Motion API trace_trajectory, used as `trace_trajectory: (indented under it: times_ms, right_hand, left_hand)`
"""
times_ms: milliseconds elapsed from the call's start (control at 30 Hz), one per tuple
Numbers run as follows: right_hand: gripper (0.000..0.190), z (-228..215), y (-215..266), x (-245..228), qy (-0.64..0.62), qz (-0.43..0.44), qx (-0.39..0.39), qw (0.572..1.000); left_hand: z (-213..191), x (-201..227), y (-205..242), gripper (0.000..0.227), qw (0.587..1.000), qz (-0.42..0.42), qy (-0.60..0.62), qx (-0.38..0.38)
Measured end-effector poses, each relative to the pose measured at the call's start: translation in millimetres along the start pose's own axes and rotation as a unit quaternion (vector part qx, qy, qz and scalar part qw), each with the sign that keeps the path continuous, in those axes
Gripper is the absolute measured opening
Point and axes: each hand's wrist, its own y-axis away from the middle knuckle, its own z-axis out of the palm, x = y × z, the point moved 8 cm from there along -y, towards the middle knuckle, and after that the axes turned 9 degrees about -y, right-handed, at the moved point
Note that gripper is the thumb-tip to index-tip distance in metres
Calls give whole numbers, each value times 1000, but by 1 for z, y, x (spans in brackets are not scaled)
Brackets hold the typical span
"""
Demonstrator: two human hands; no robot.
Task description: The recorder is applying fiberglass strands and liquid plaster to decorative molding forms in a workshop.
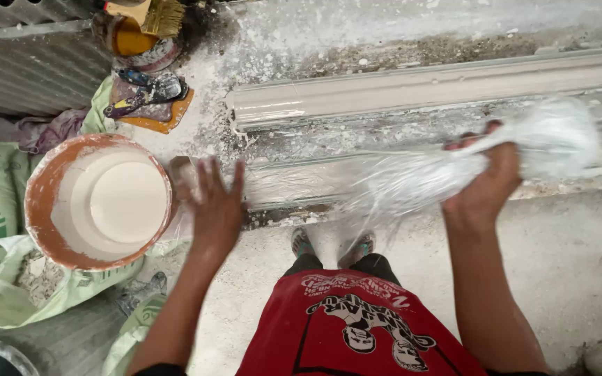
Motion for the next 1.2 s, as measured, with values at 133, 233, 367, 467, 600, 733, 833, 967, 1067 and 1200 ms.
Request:
trace_trajectory:
  times_ms: [133, 233, 367, 467, 600, 733, 833, 967, 1067, 1200]
  right_hand:
    - [26, 24, 23, 32, -57, 58, -32, 996]
    - [23, 41, 19, 8, -120, 50, -56, 990]
    - [27, 2, -44, -67, -67, -50, 25, 996]
    - [27, -40, -99, -104, -20, -152, -14, 988]
    - [15, -78, -133, -108, 36, -132, -8, 991]
    - [18, -102, -125, -62, 13, -34, -88, 995]
    - [34, -109, -119, -38, -6, 118, -25, 993]
    - [31, -109, -166, -83, -66, 48, -67, 994]
    - [12, -109, -209, -130, -9, -143, -224, 964]
    - [10, -128, -224, -144, 65, -196, -219, 954]
  left_hand:
    - [-146, 92, 14, 70, 880, 20, 472, 55]
    - [-135, 148, 15, 70, 809, 105, 575, 60]
    - [-83, 124, 6, 11, 868, 17, 436, 236]
    - [-68, 121, -6, 12, 911, -14, 282, 300]
    - [90, 106, -29, 50, 988, -144, 12, -55]
    - [-150, 215, -12, 29, 963, -118, 87, 226]
    - [-160, 300, -25, 57, 862, -101, 495, 43]
    - [-130, 307, -19, 12, 886, -48, 404, 225]
    - [-110, 264, -14, 9, 918, -64, 209, 331]
    - [-32, 204, -27, 28, 988, -136, -40, 60]
